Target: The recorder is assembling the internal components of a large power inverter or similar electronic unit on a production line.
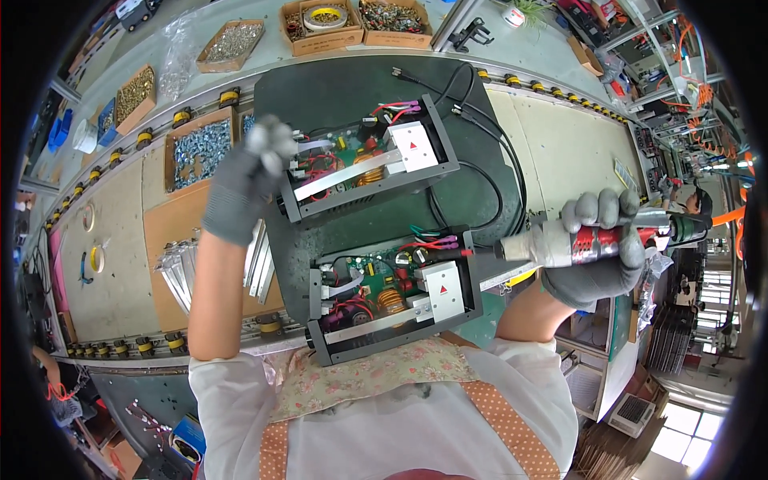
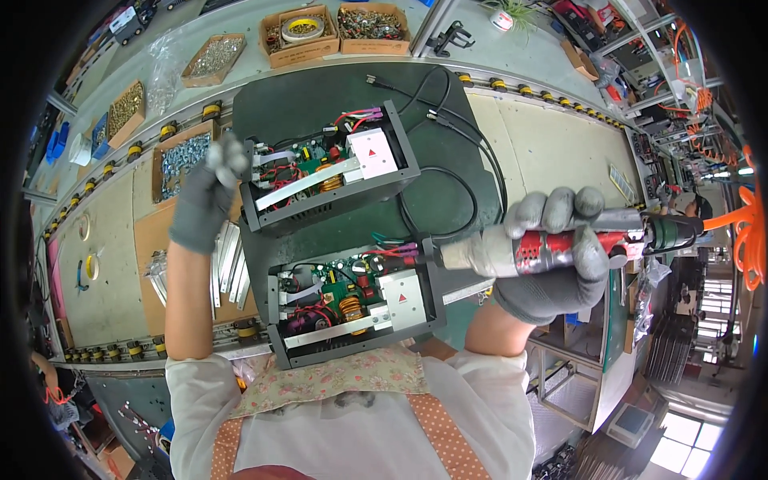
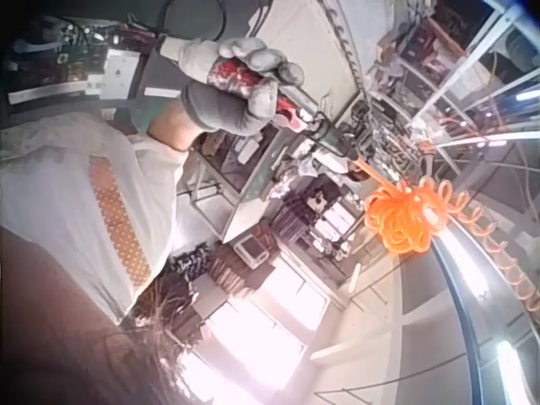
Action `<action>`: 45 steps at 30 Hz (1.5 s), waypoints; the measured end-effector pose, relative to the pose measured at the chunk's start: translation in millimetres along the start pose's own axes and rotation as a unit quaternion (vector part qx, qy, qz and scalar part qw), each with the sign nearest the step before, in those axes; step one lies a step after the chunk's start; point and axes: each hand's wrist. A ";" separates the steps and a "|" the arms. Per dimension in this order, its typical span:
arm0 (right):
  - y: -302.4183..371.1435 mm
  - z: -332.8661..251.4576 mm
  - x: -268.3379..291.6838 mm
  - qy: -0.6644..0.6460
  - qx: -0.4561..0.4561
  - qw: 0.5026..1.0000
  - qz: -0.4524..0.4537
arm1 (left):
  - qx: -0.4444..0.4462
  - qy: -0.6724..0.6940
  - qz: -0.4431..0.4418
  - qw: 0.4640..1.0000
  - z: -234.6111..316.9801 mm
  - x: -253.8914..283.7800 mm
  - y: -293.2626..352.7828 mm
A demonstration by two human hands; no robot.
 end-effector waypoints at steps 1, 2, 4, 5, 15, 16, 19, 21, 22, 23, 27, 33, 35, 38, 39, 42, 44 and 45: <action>-4.8 5.1 0.9 -0.018 0.007 0.999 -0.028 | 0.004 -0.030 -0.031 0.999 -11.8 -22.1 18.9; -7.8 6.8 -2.9 -0.025 0.011 0.999 -0.034 | 0.054 -0.068 -0.032 0.996 -21.8 -32.7 32.3; -15.5 12.9 -9.0 -0.031 0.040 0.997 -0.062 | 0.150 -0.055 -0.117 0.980 -38.4 -38.4 48.1; -17.4 15.3 -13.4 -0.039 0.051 0.995 -0.070 | 0.189 -0.032 -0.139 0.972 -45.7 -42.6 51.1; -8.7 26.5 -32.5 -0.040 0.076 0.996 -0.029 | 0.212 0.034 -0.123 0.969 -64.9 -53.7 64.7; -8.5 28.9 -32.6 -0.041 0.075 0.996 -0.030 | 0.214 0.039 -0.125 0.968 -64.3 -54.2 65.5; -7.4 33.6 -34.0 -0.062 0.073 0.995 -0.032 | 0.216 0.055 -0.130 0.966 -65.0 -53.5 66.2; -6.2 32.7 -36.4 -0.069 0.061 0.995 -0.026 | 0.218 0.047 -0.132 0.966 -65.6 -52.0 64.5; -6.4 31.9 -36.0 -0.069 0.060 0.995 -0.026 | 0.218 0.039 -0.132 0.966 -65.5 -51.5 64.7; -6.9 30.9 -34.9 -0.065 0.059 0.996 -0.030 | 0.218 0.040 -0.131 0.966 -65.4 -52.0 66.0; -7.1 29.4 -30.7 -0.064 0.059 0.996 -0.027 | 0.162 -0.026 -0.115 0.980 -62.8 -59.5 71.9; -10.8 33.8 -13.7 -0.110 0.065 0.988 -0.089 | 0.110 -0.107 -0.089 0.984 -51.8 -78.4 79.3; -12.5 35.4 -11.0 -0.114 0.062 0.987 -0.090 | 0.116 -0.096 -0.093 0.984 -44.8 -81.4 77.5; -10.7 28.6 -16.7 -0.100 0.061 0.992 -0.036 | 0.200 -0.161 -0.083 0.963 -26.1 -91.0 69.0; -9.5 25.6 -18.7 -0.086 0.059 0.994 0.017 | 0.202 -0.162 -0.085 0.962 -34.3 -83.5 60.0; -11.9 23.2 -9.2 -0.084 0.063 0.994 0.030 | -0.250 -0.564 0.025 0.787 -44.9 -75.3 31.4; -13.5 23.6 -5.0 -0.087 0.070 0.993 0.042 | -0.290 -0.670 0.005 0.684 -49.0 -69.2 14.6; -13.8 24.6 -2.8 -0.087 0.070 0.993 0.041 | -0.324 -0.759 -0.013 0.565 -53.0 -63.7 8.7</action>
Point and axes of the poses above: each hand's wrist, its own y-axis away from the middle knuckle, its own x-axis out of the back of the hand, z = x × y, and after that the axes turned 5 degrees about y, right-handed
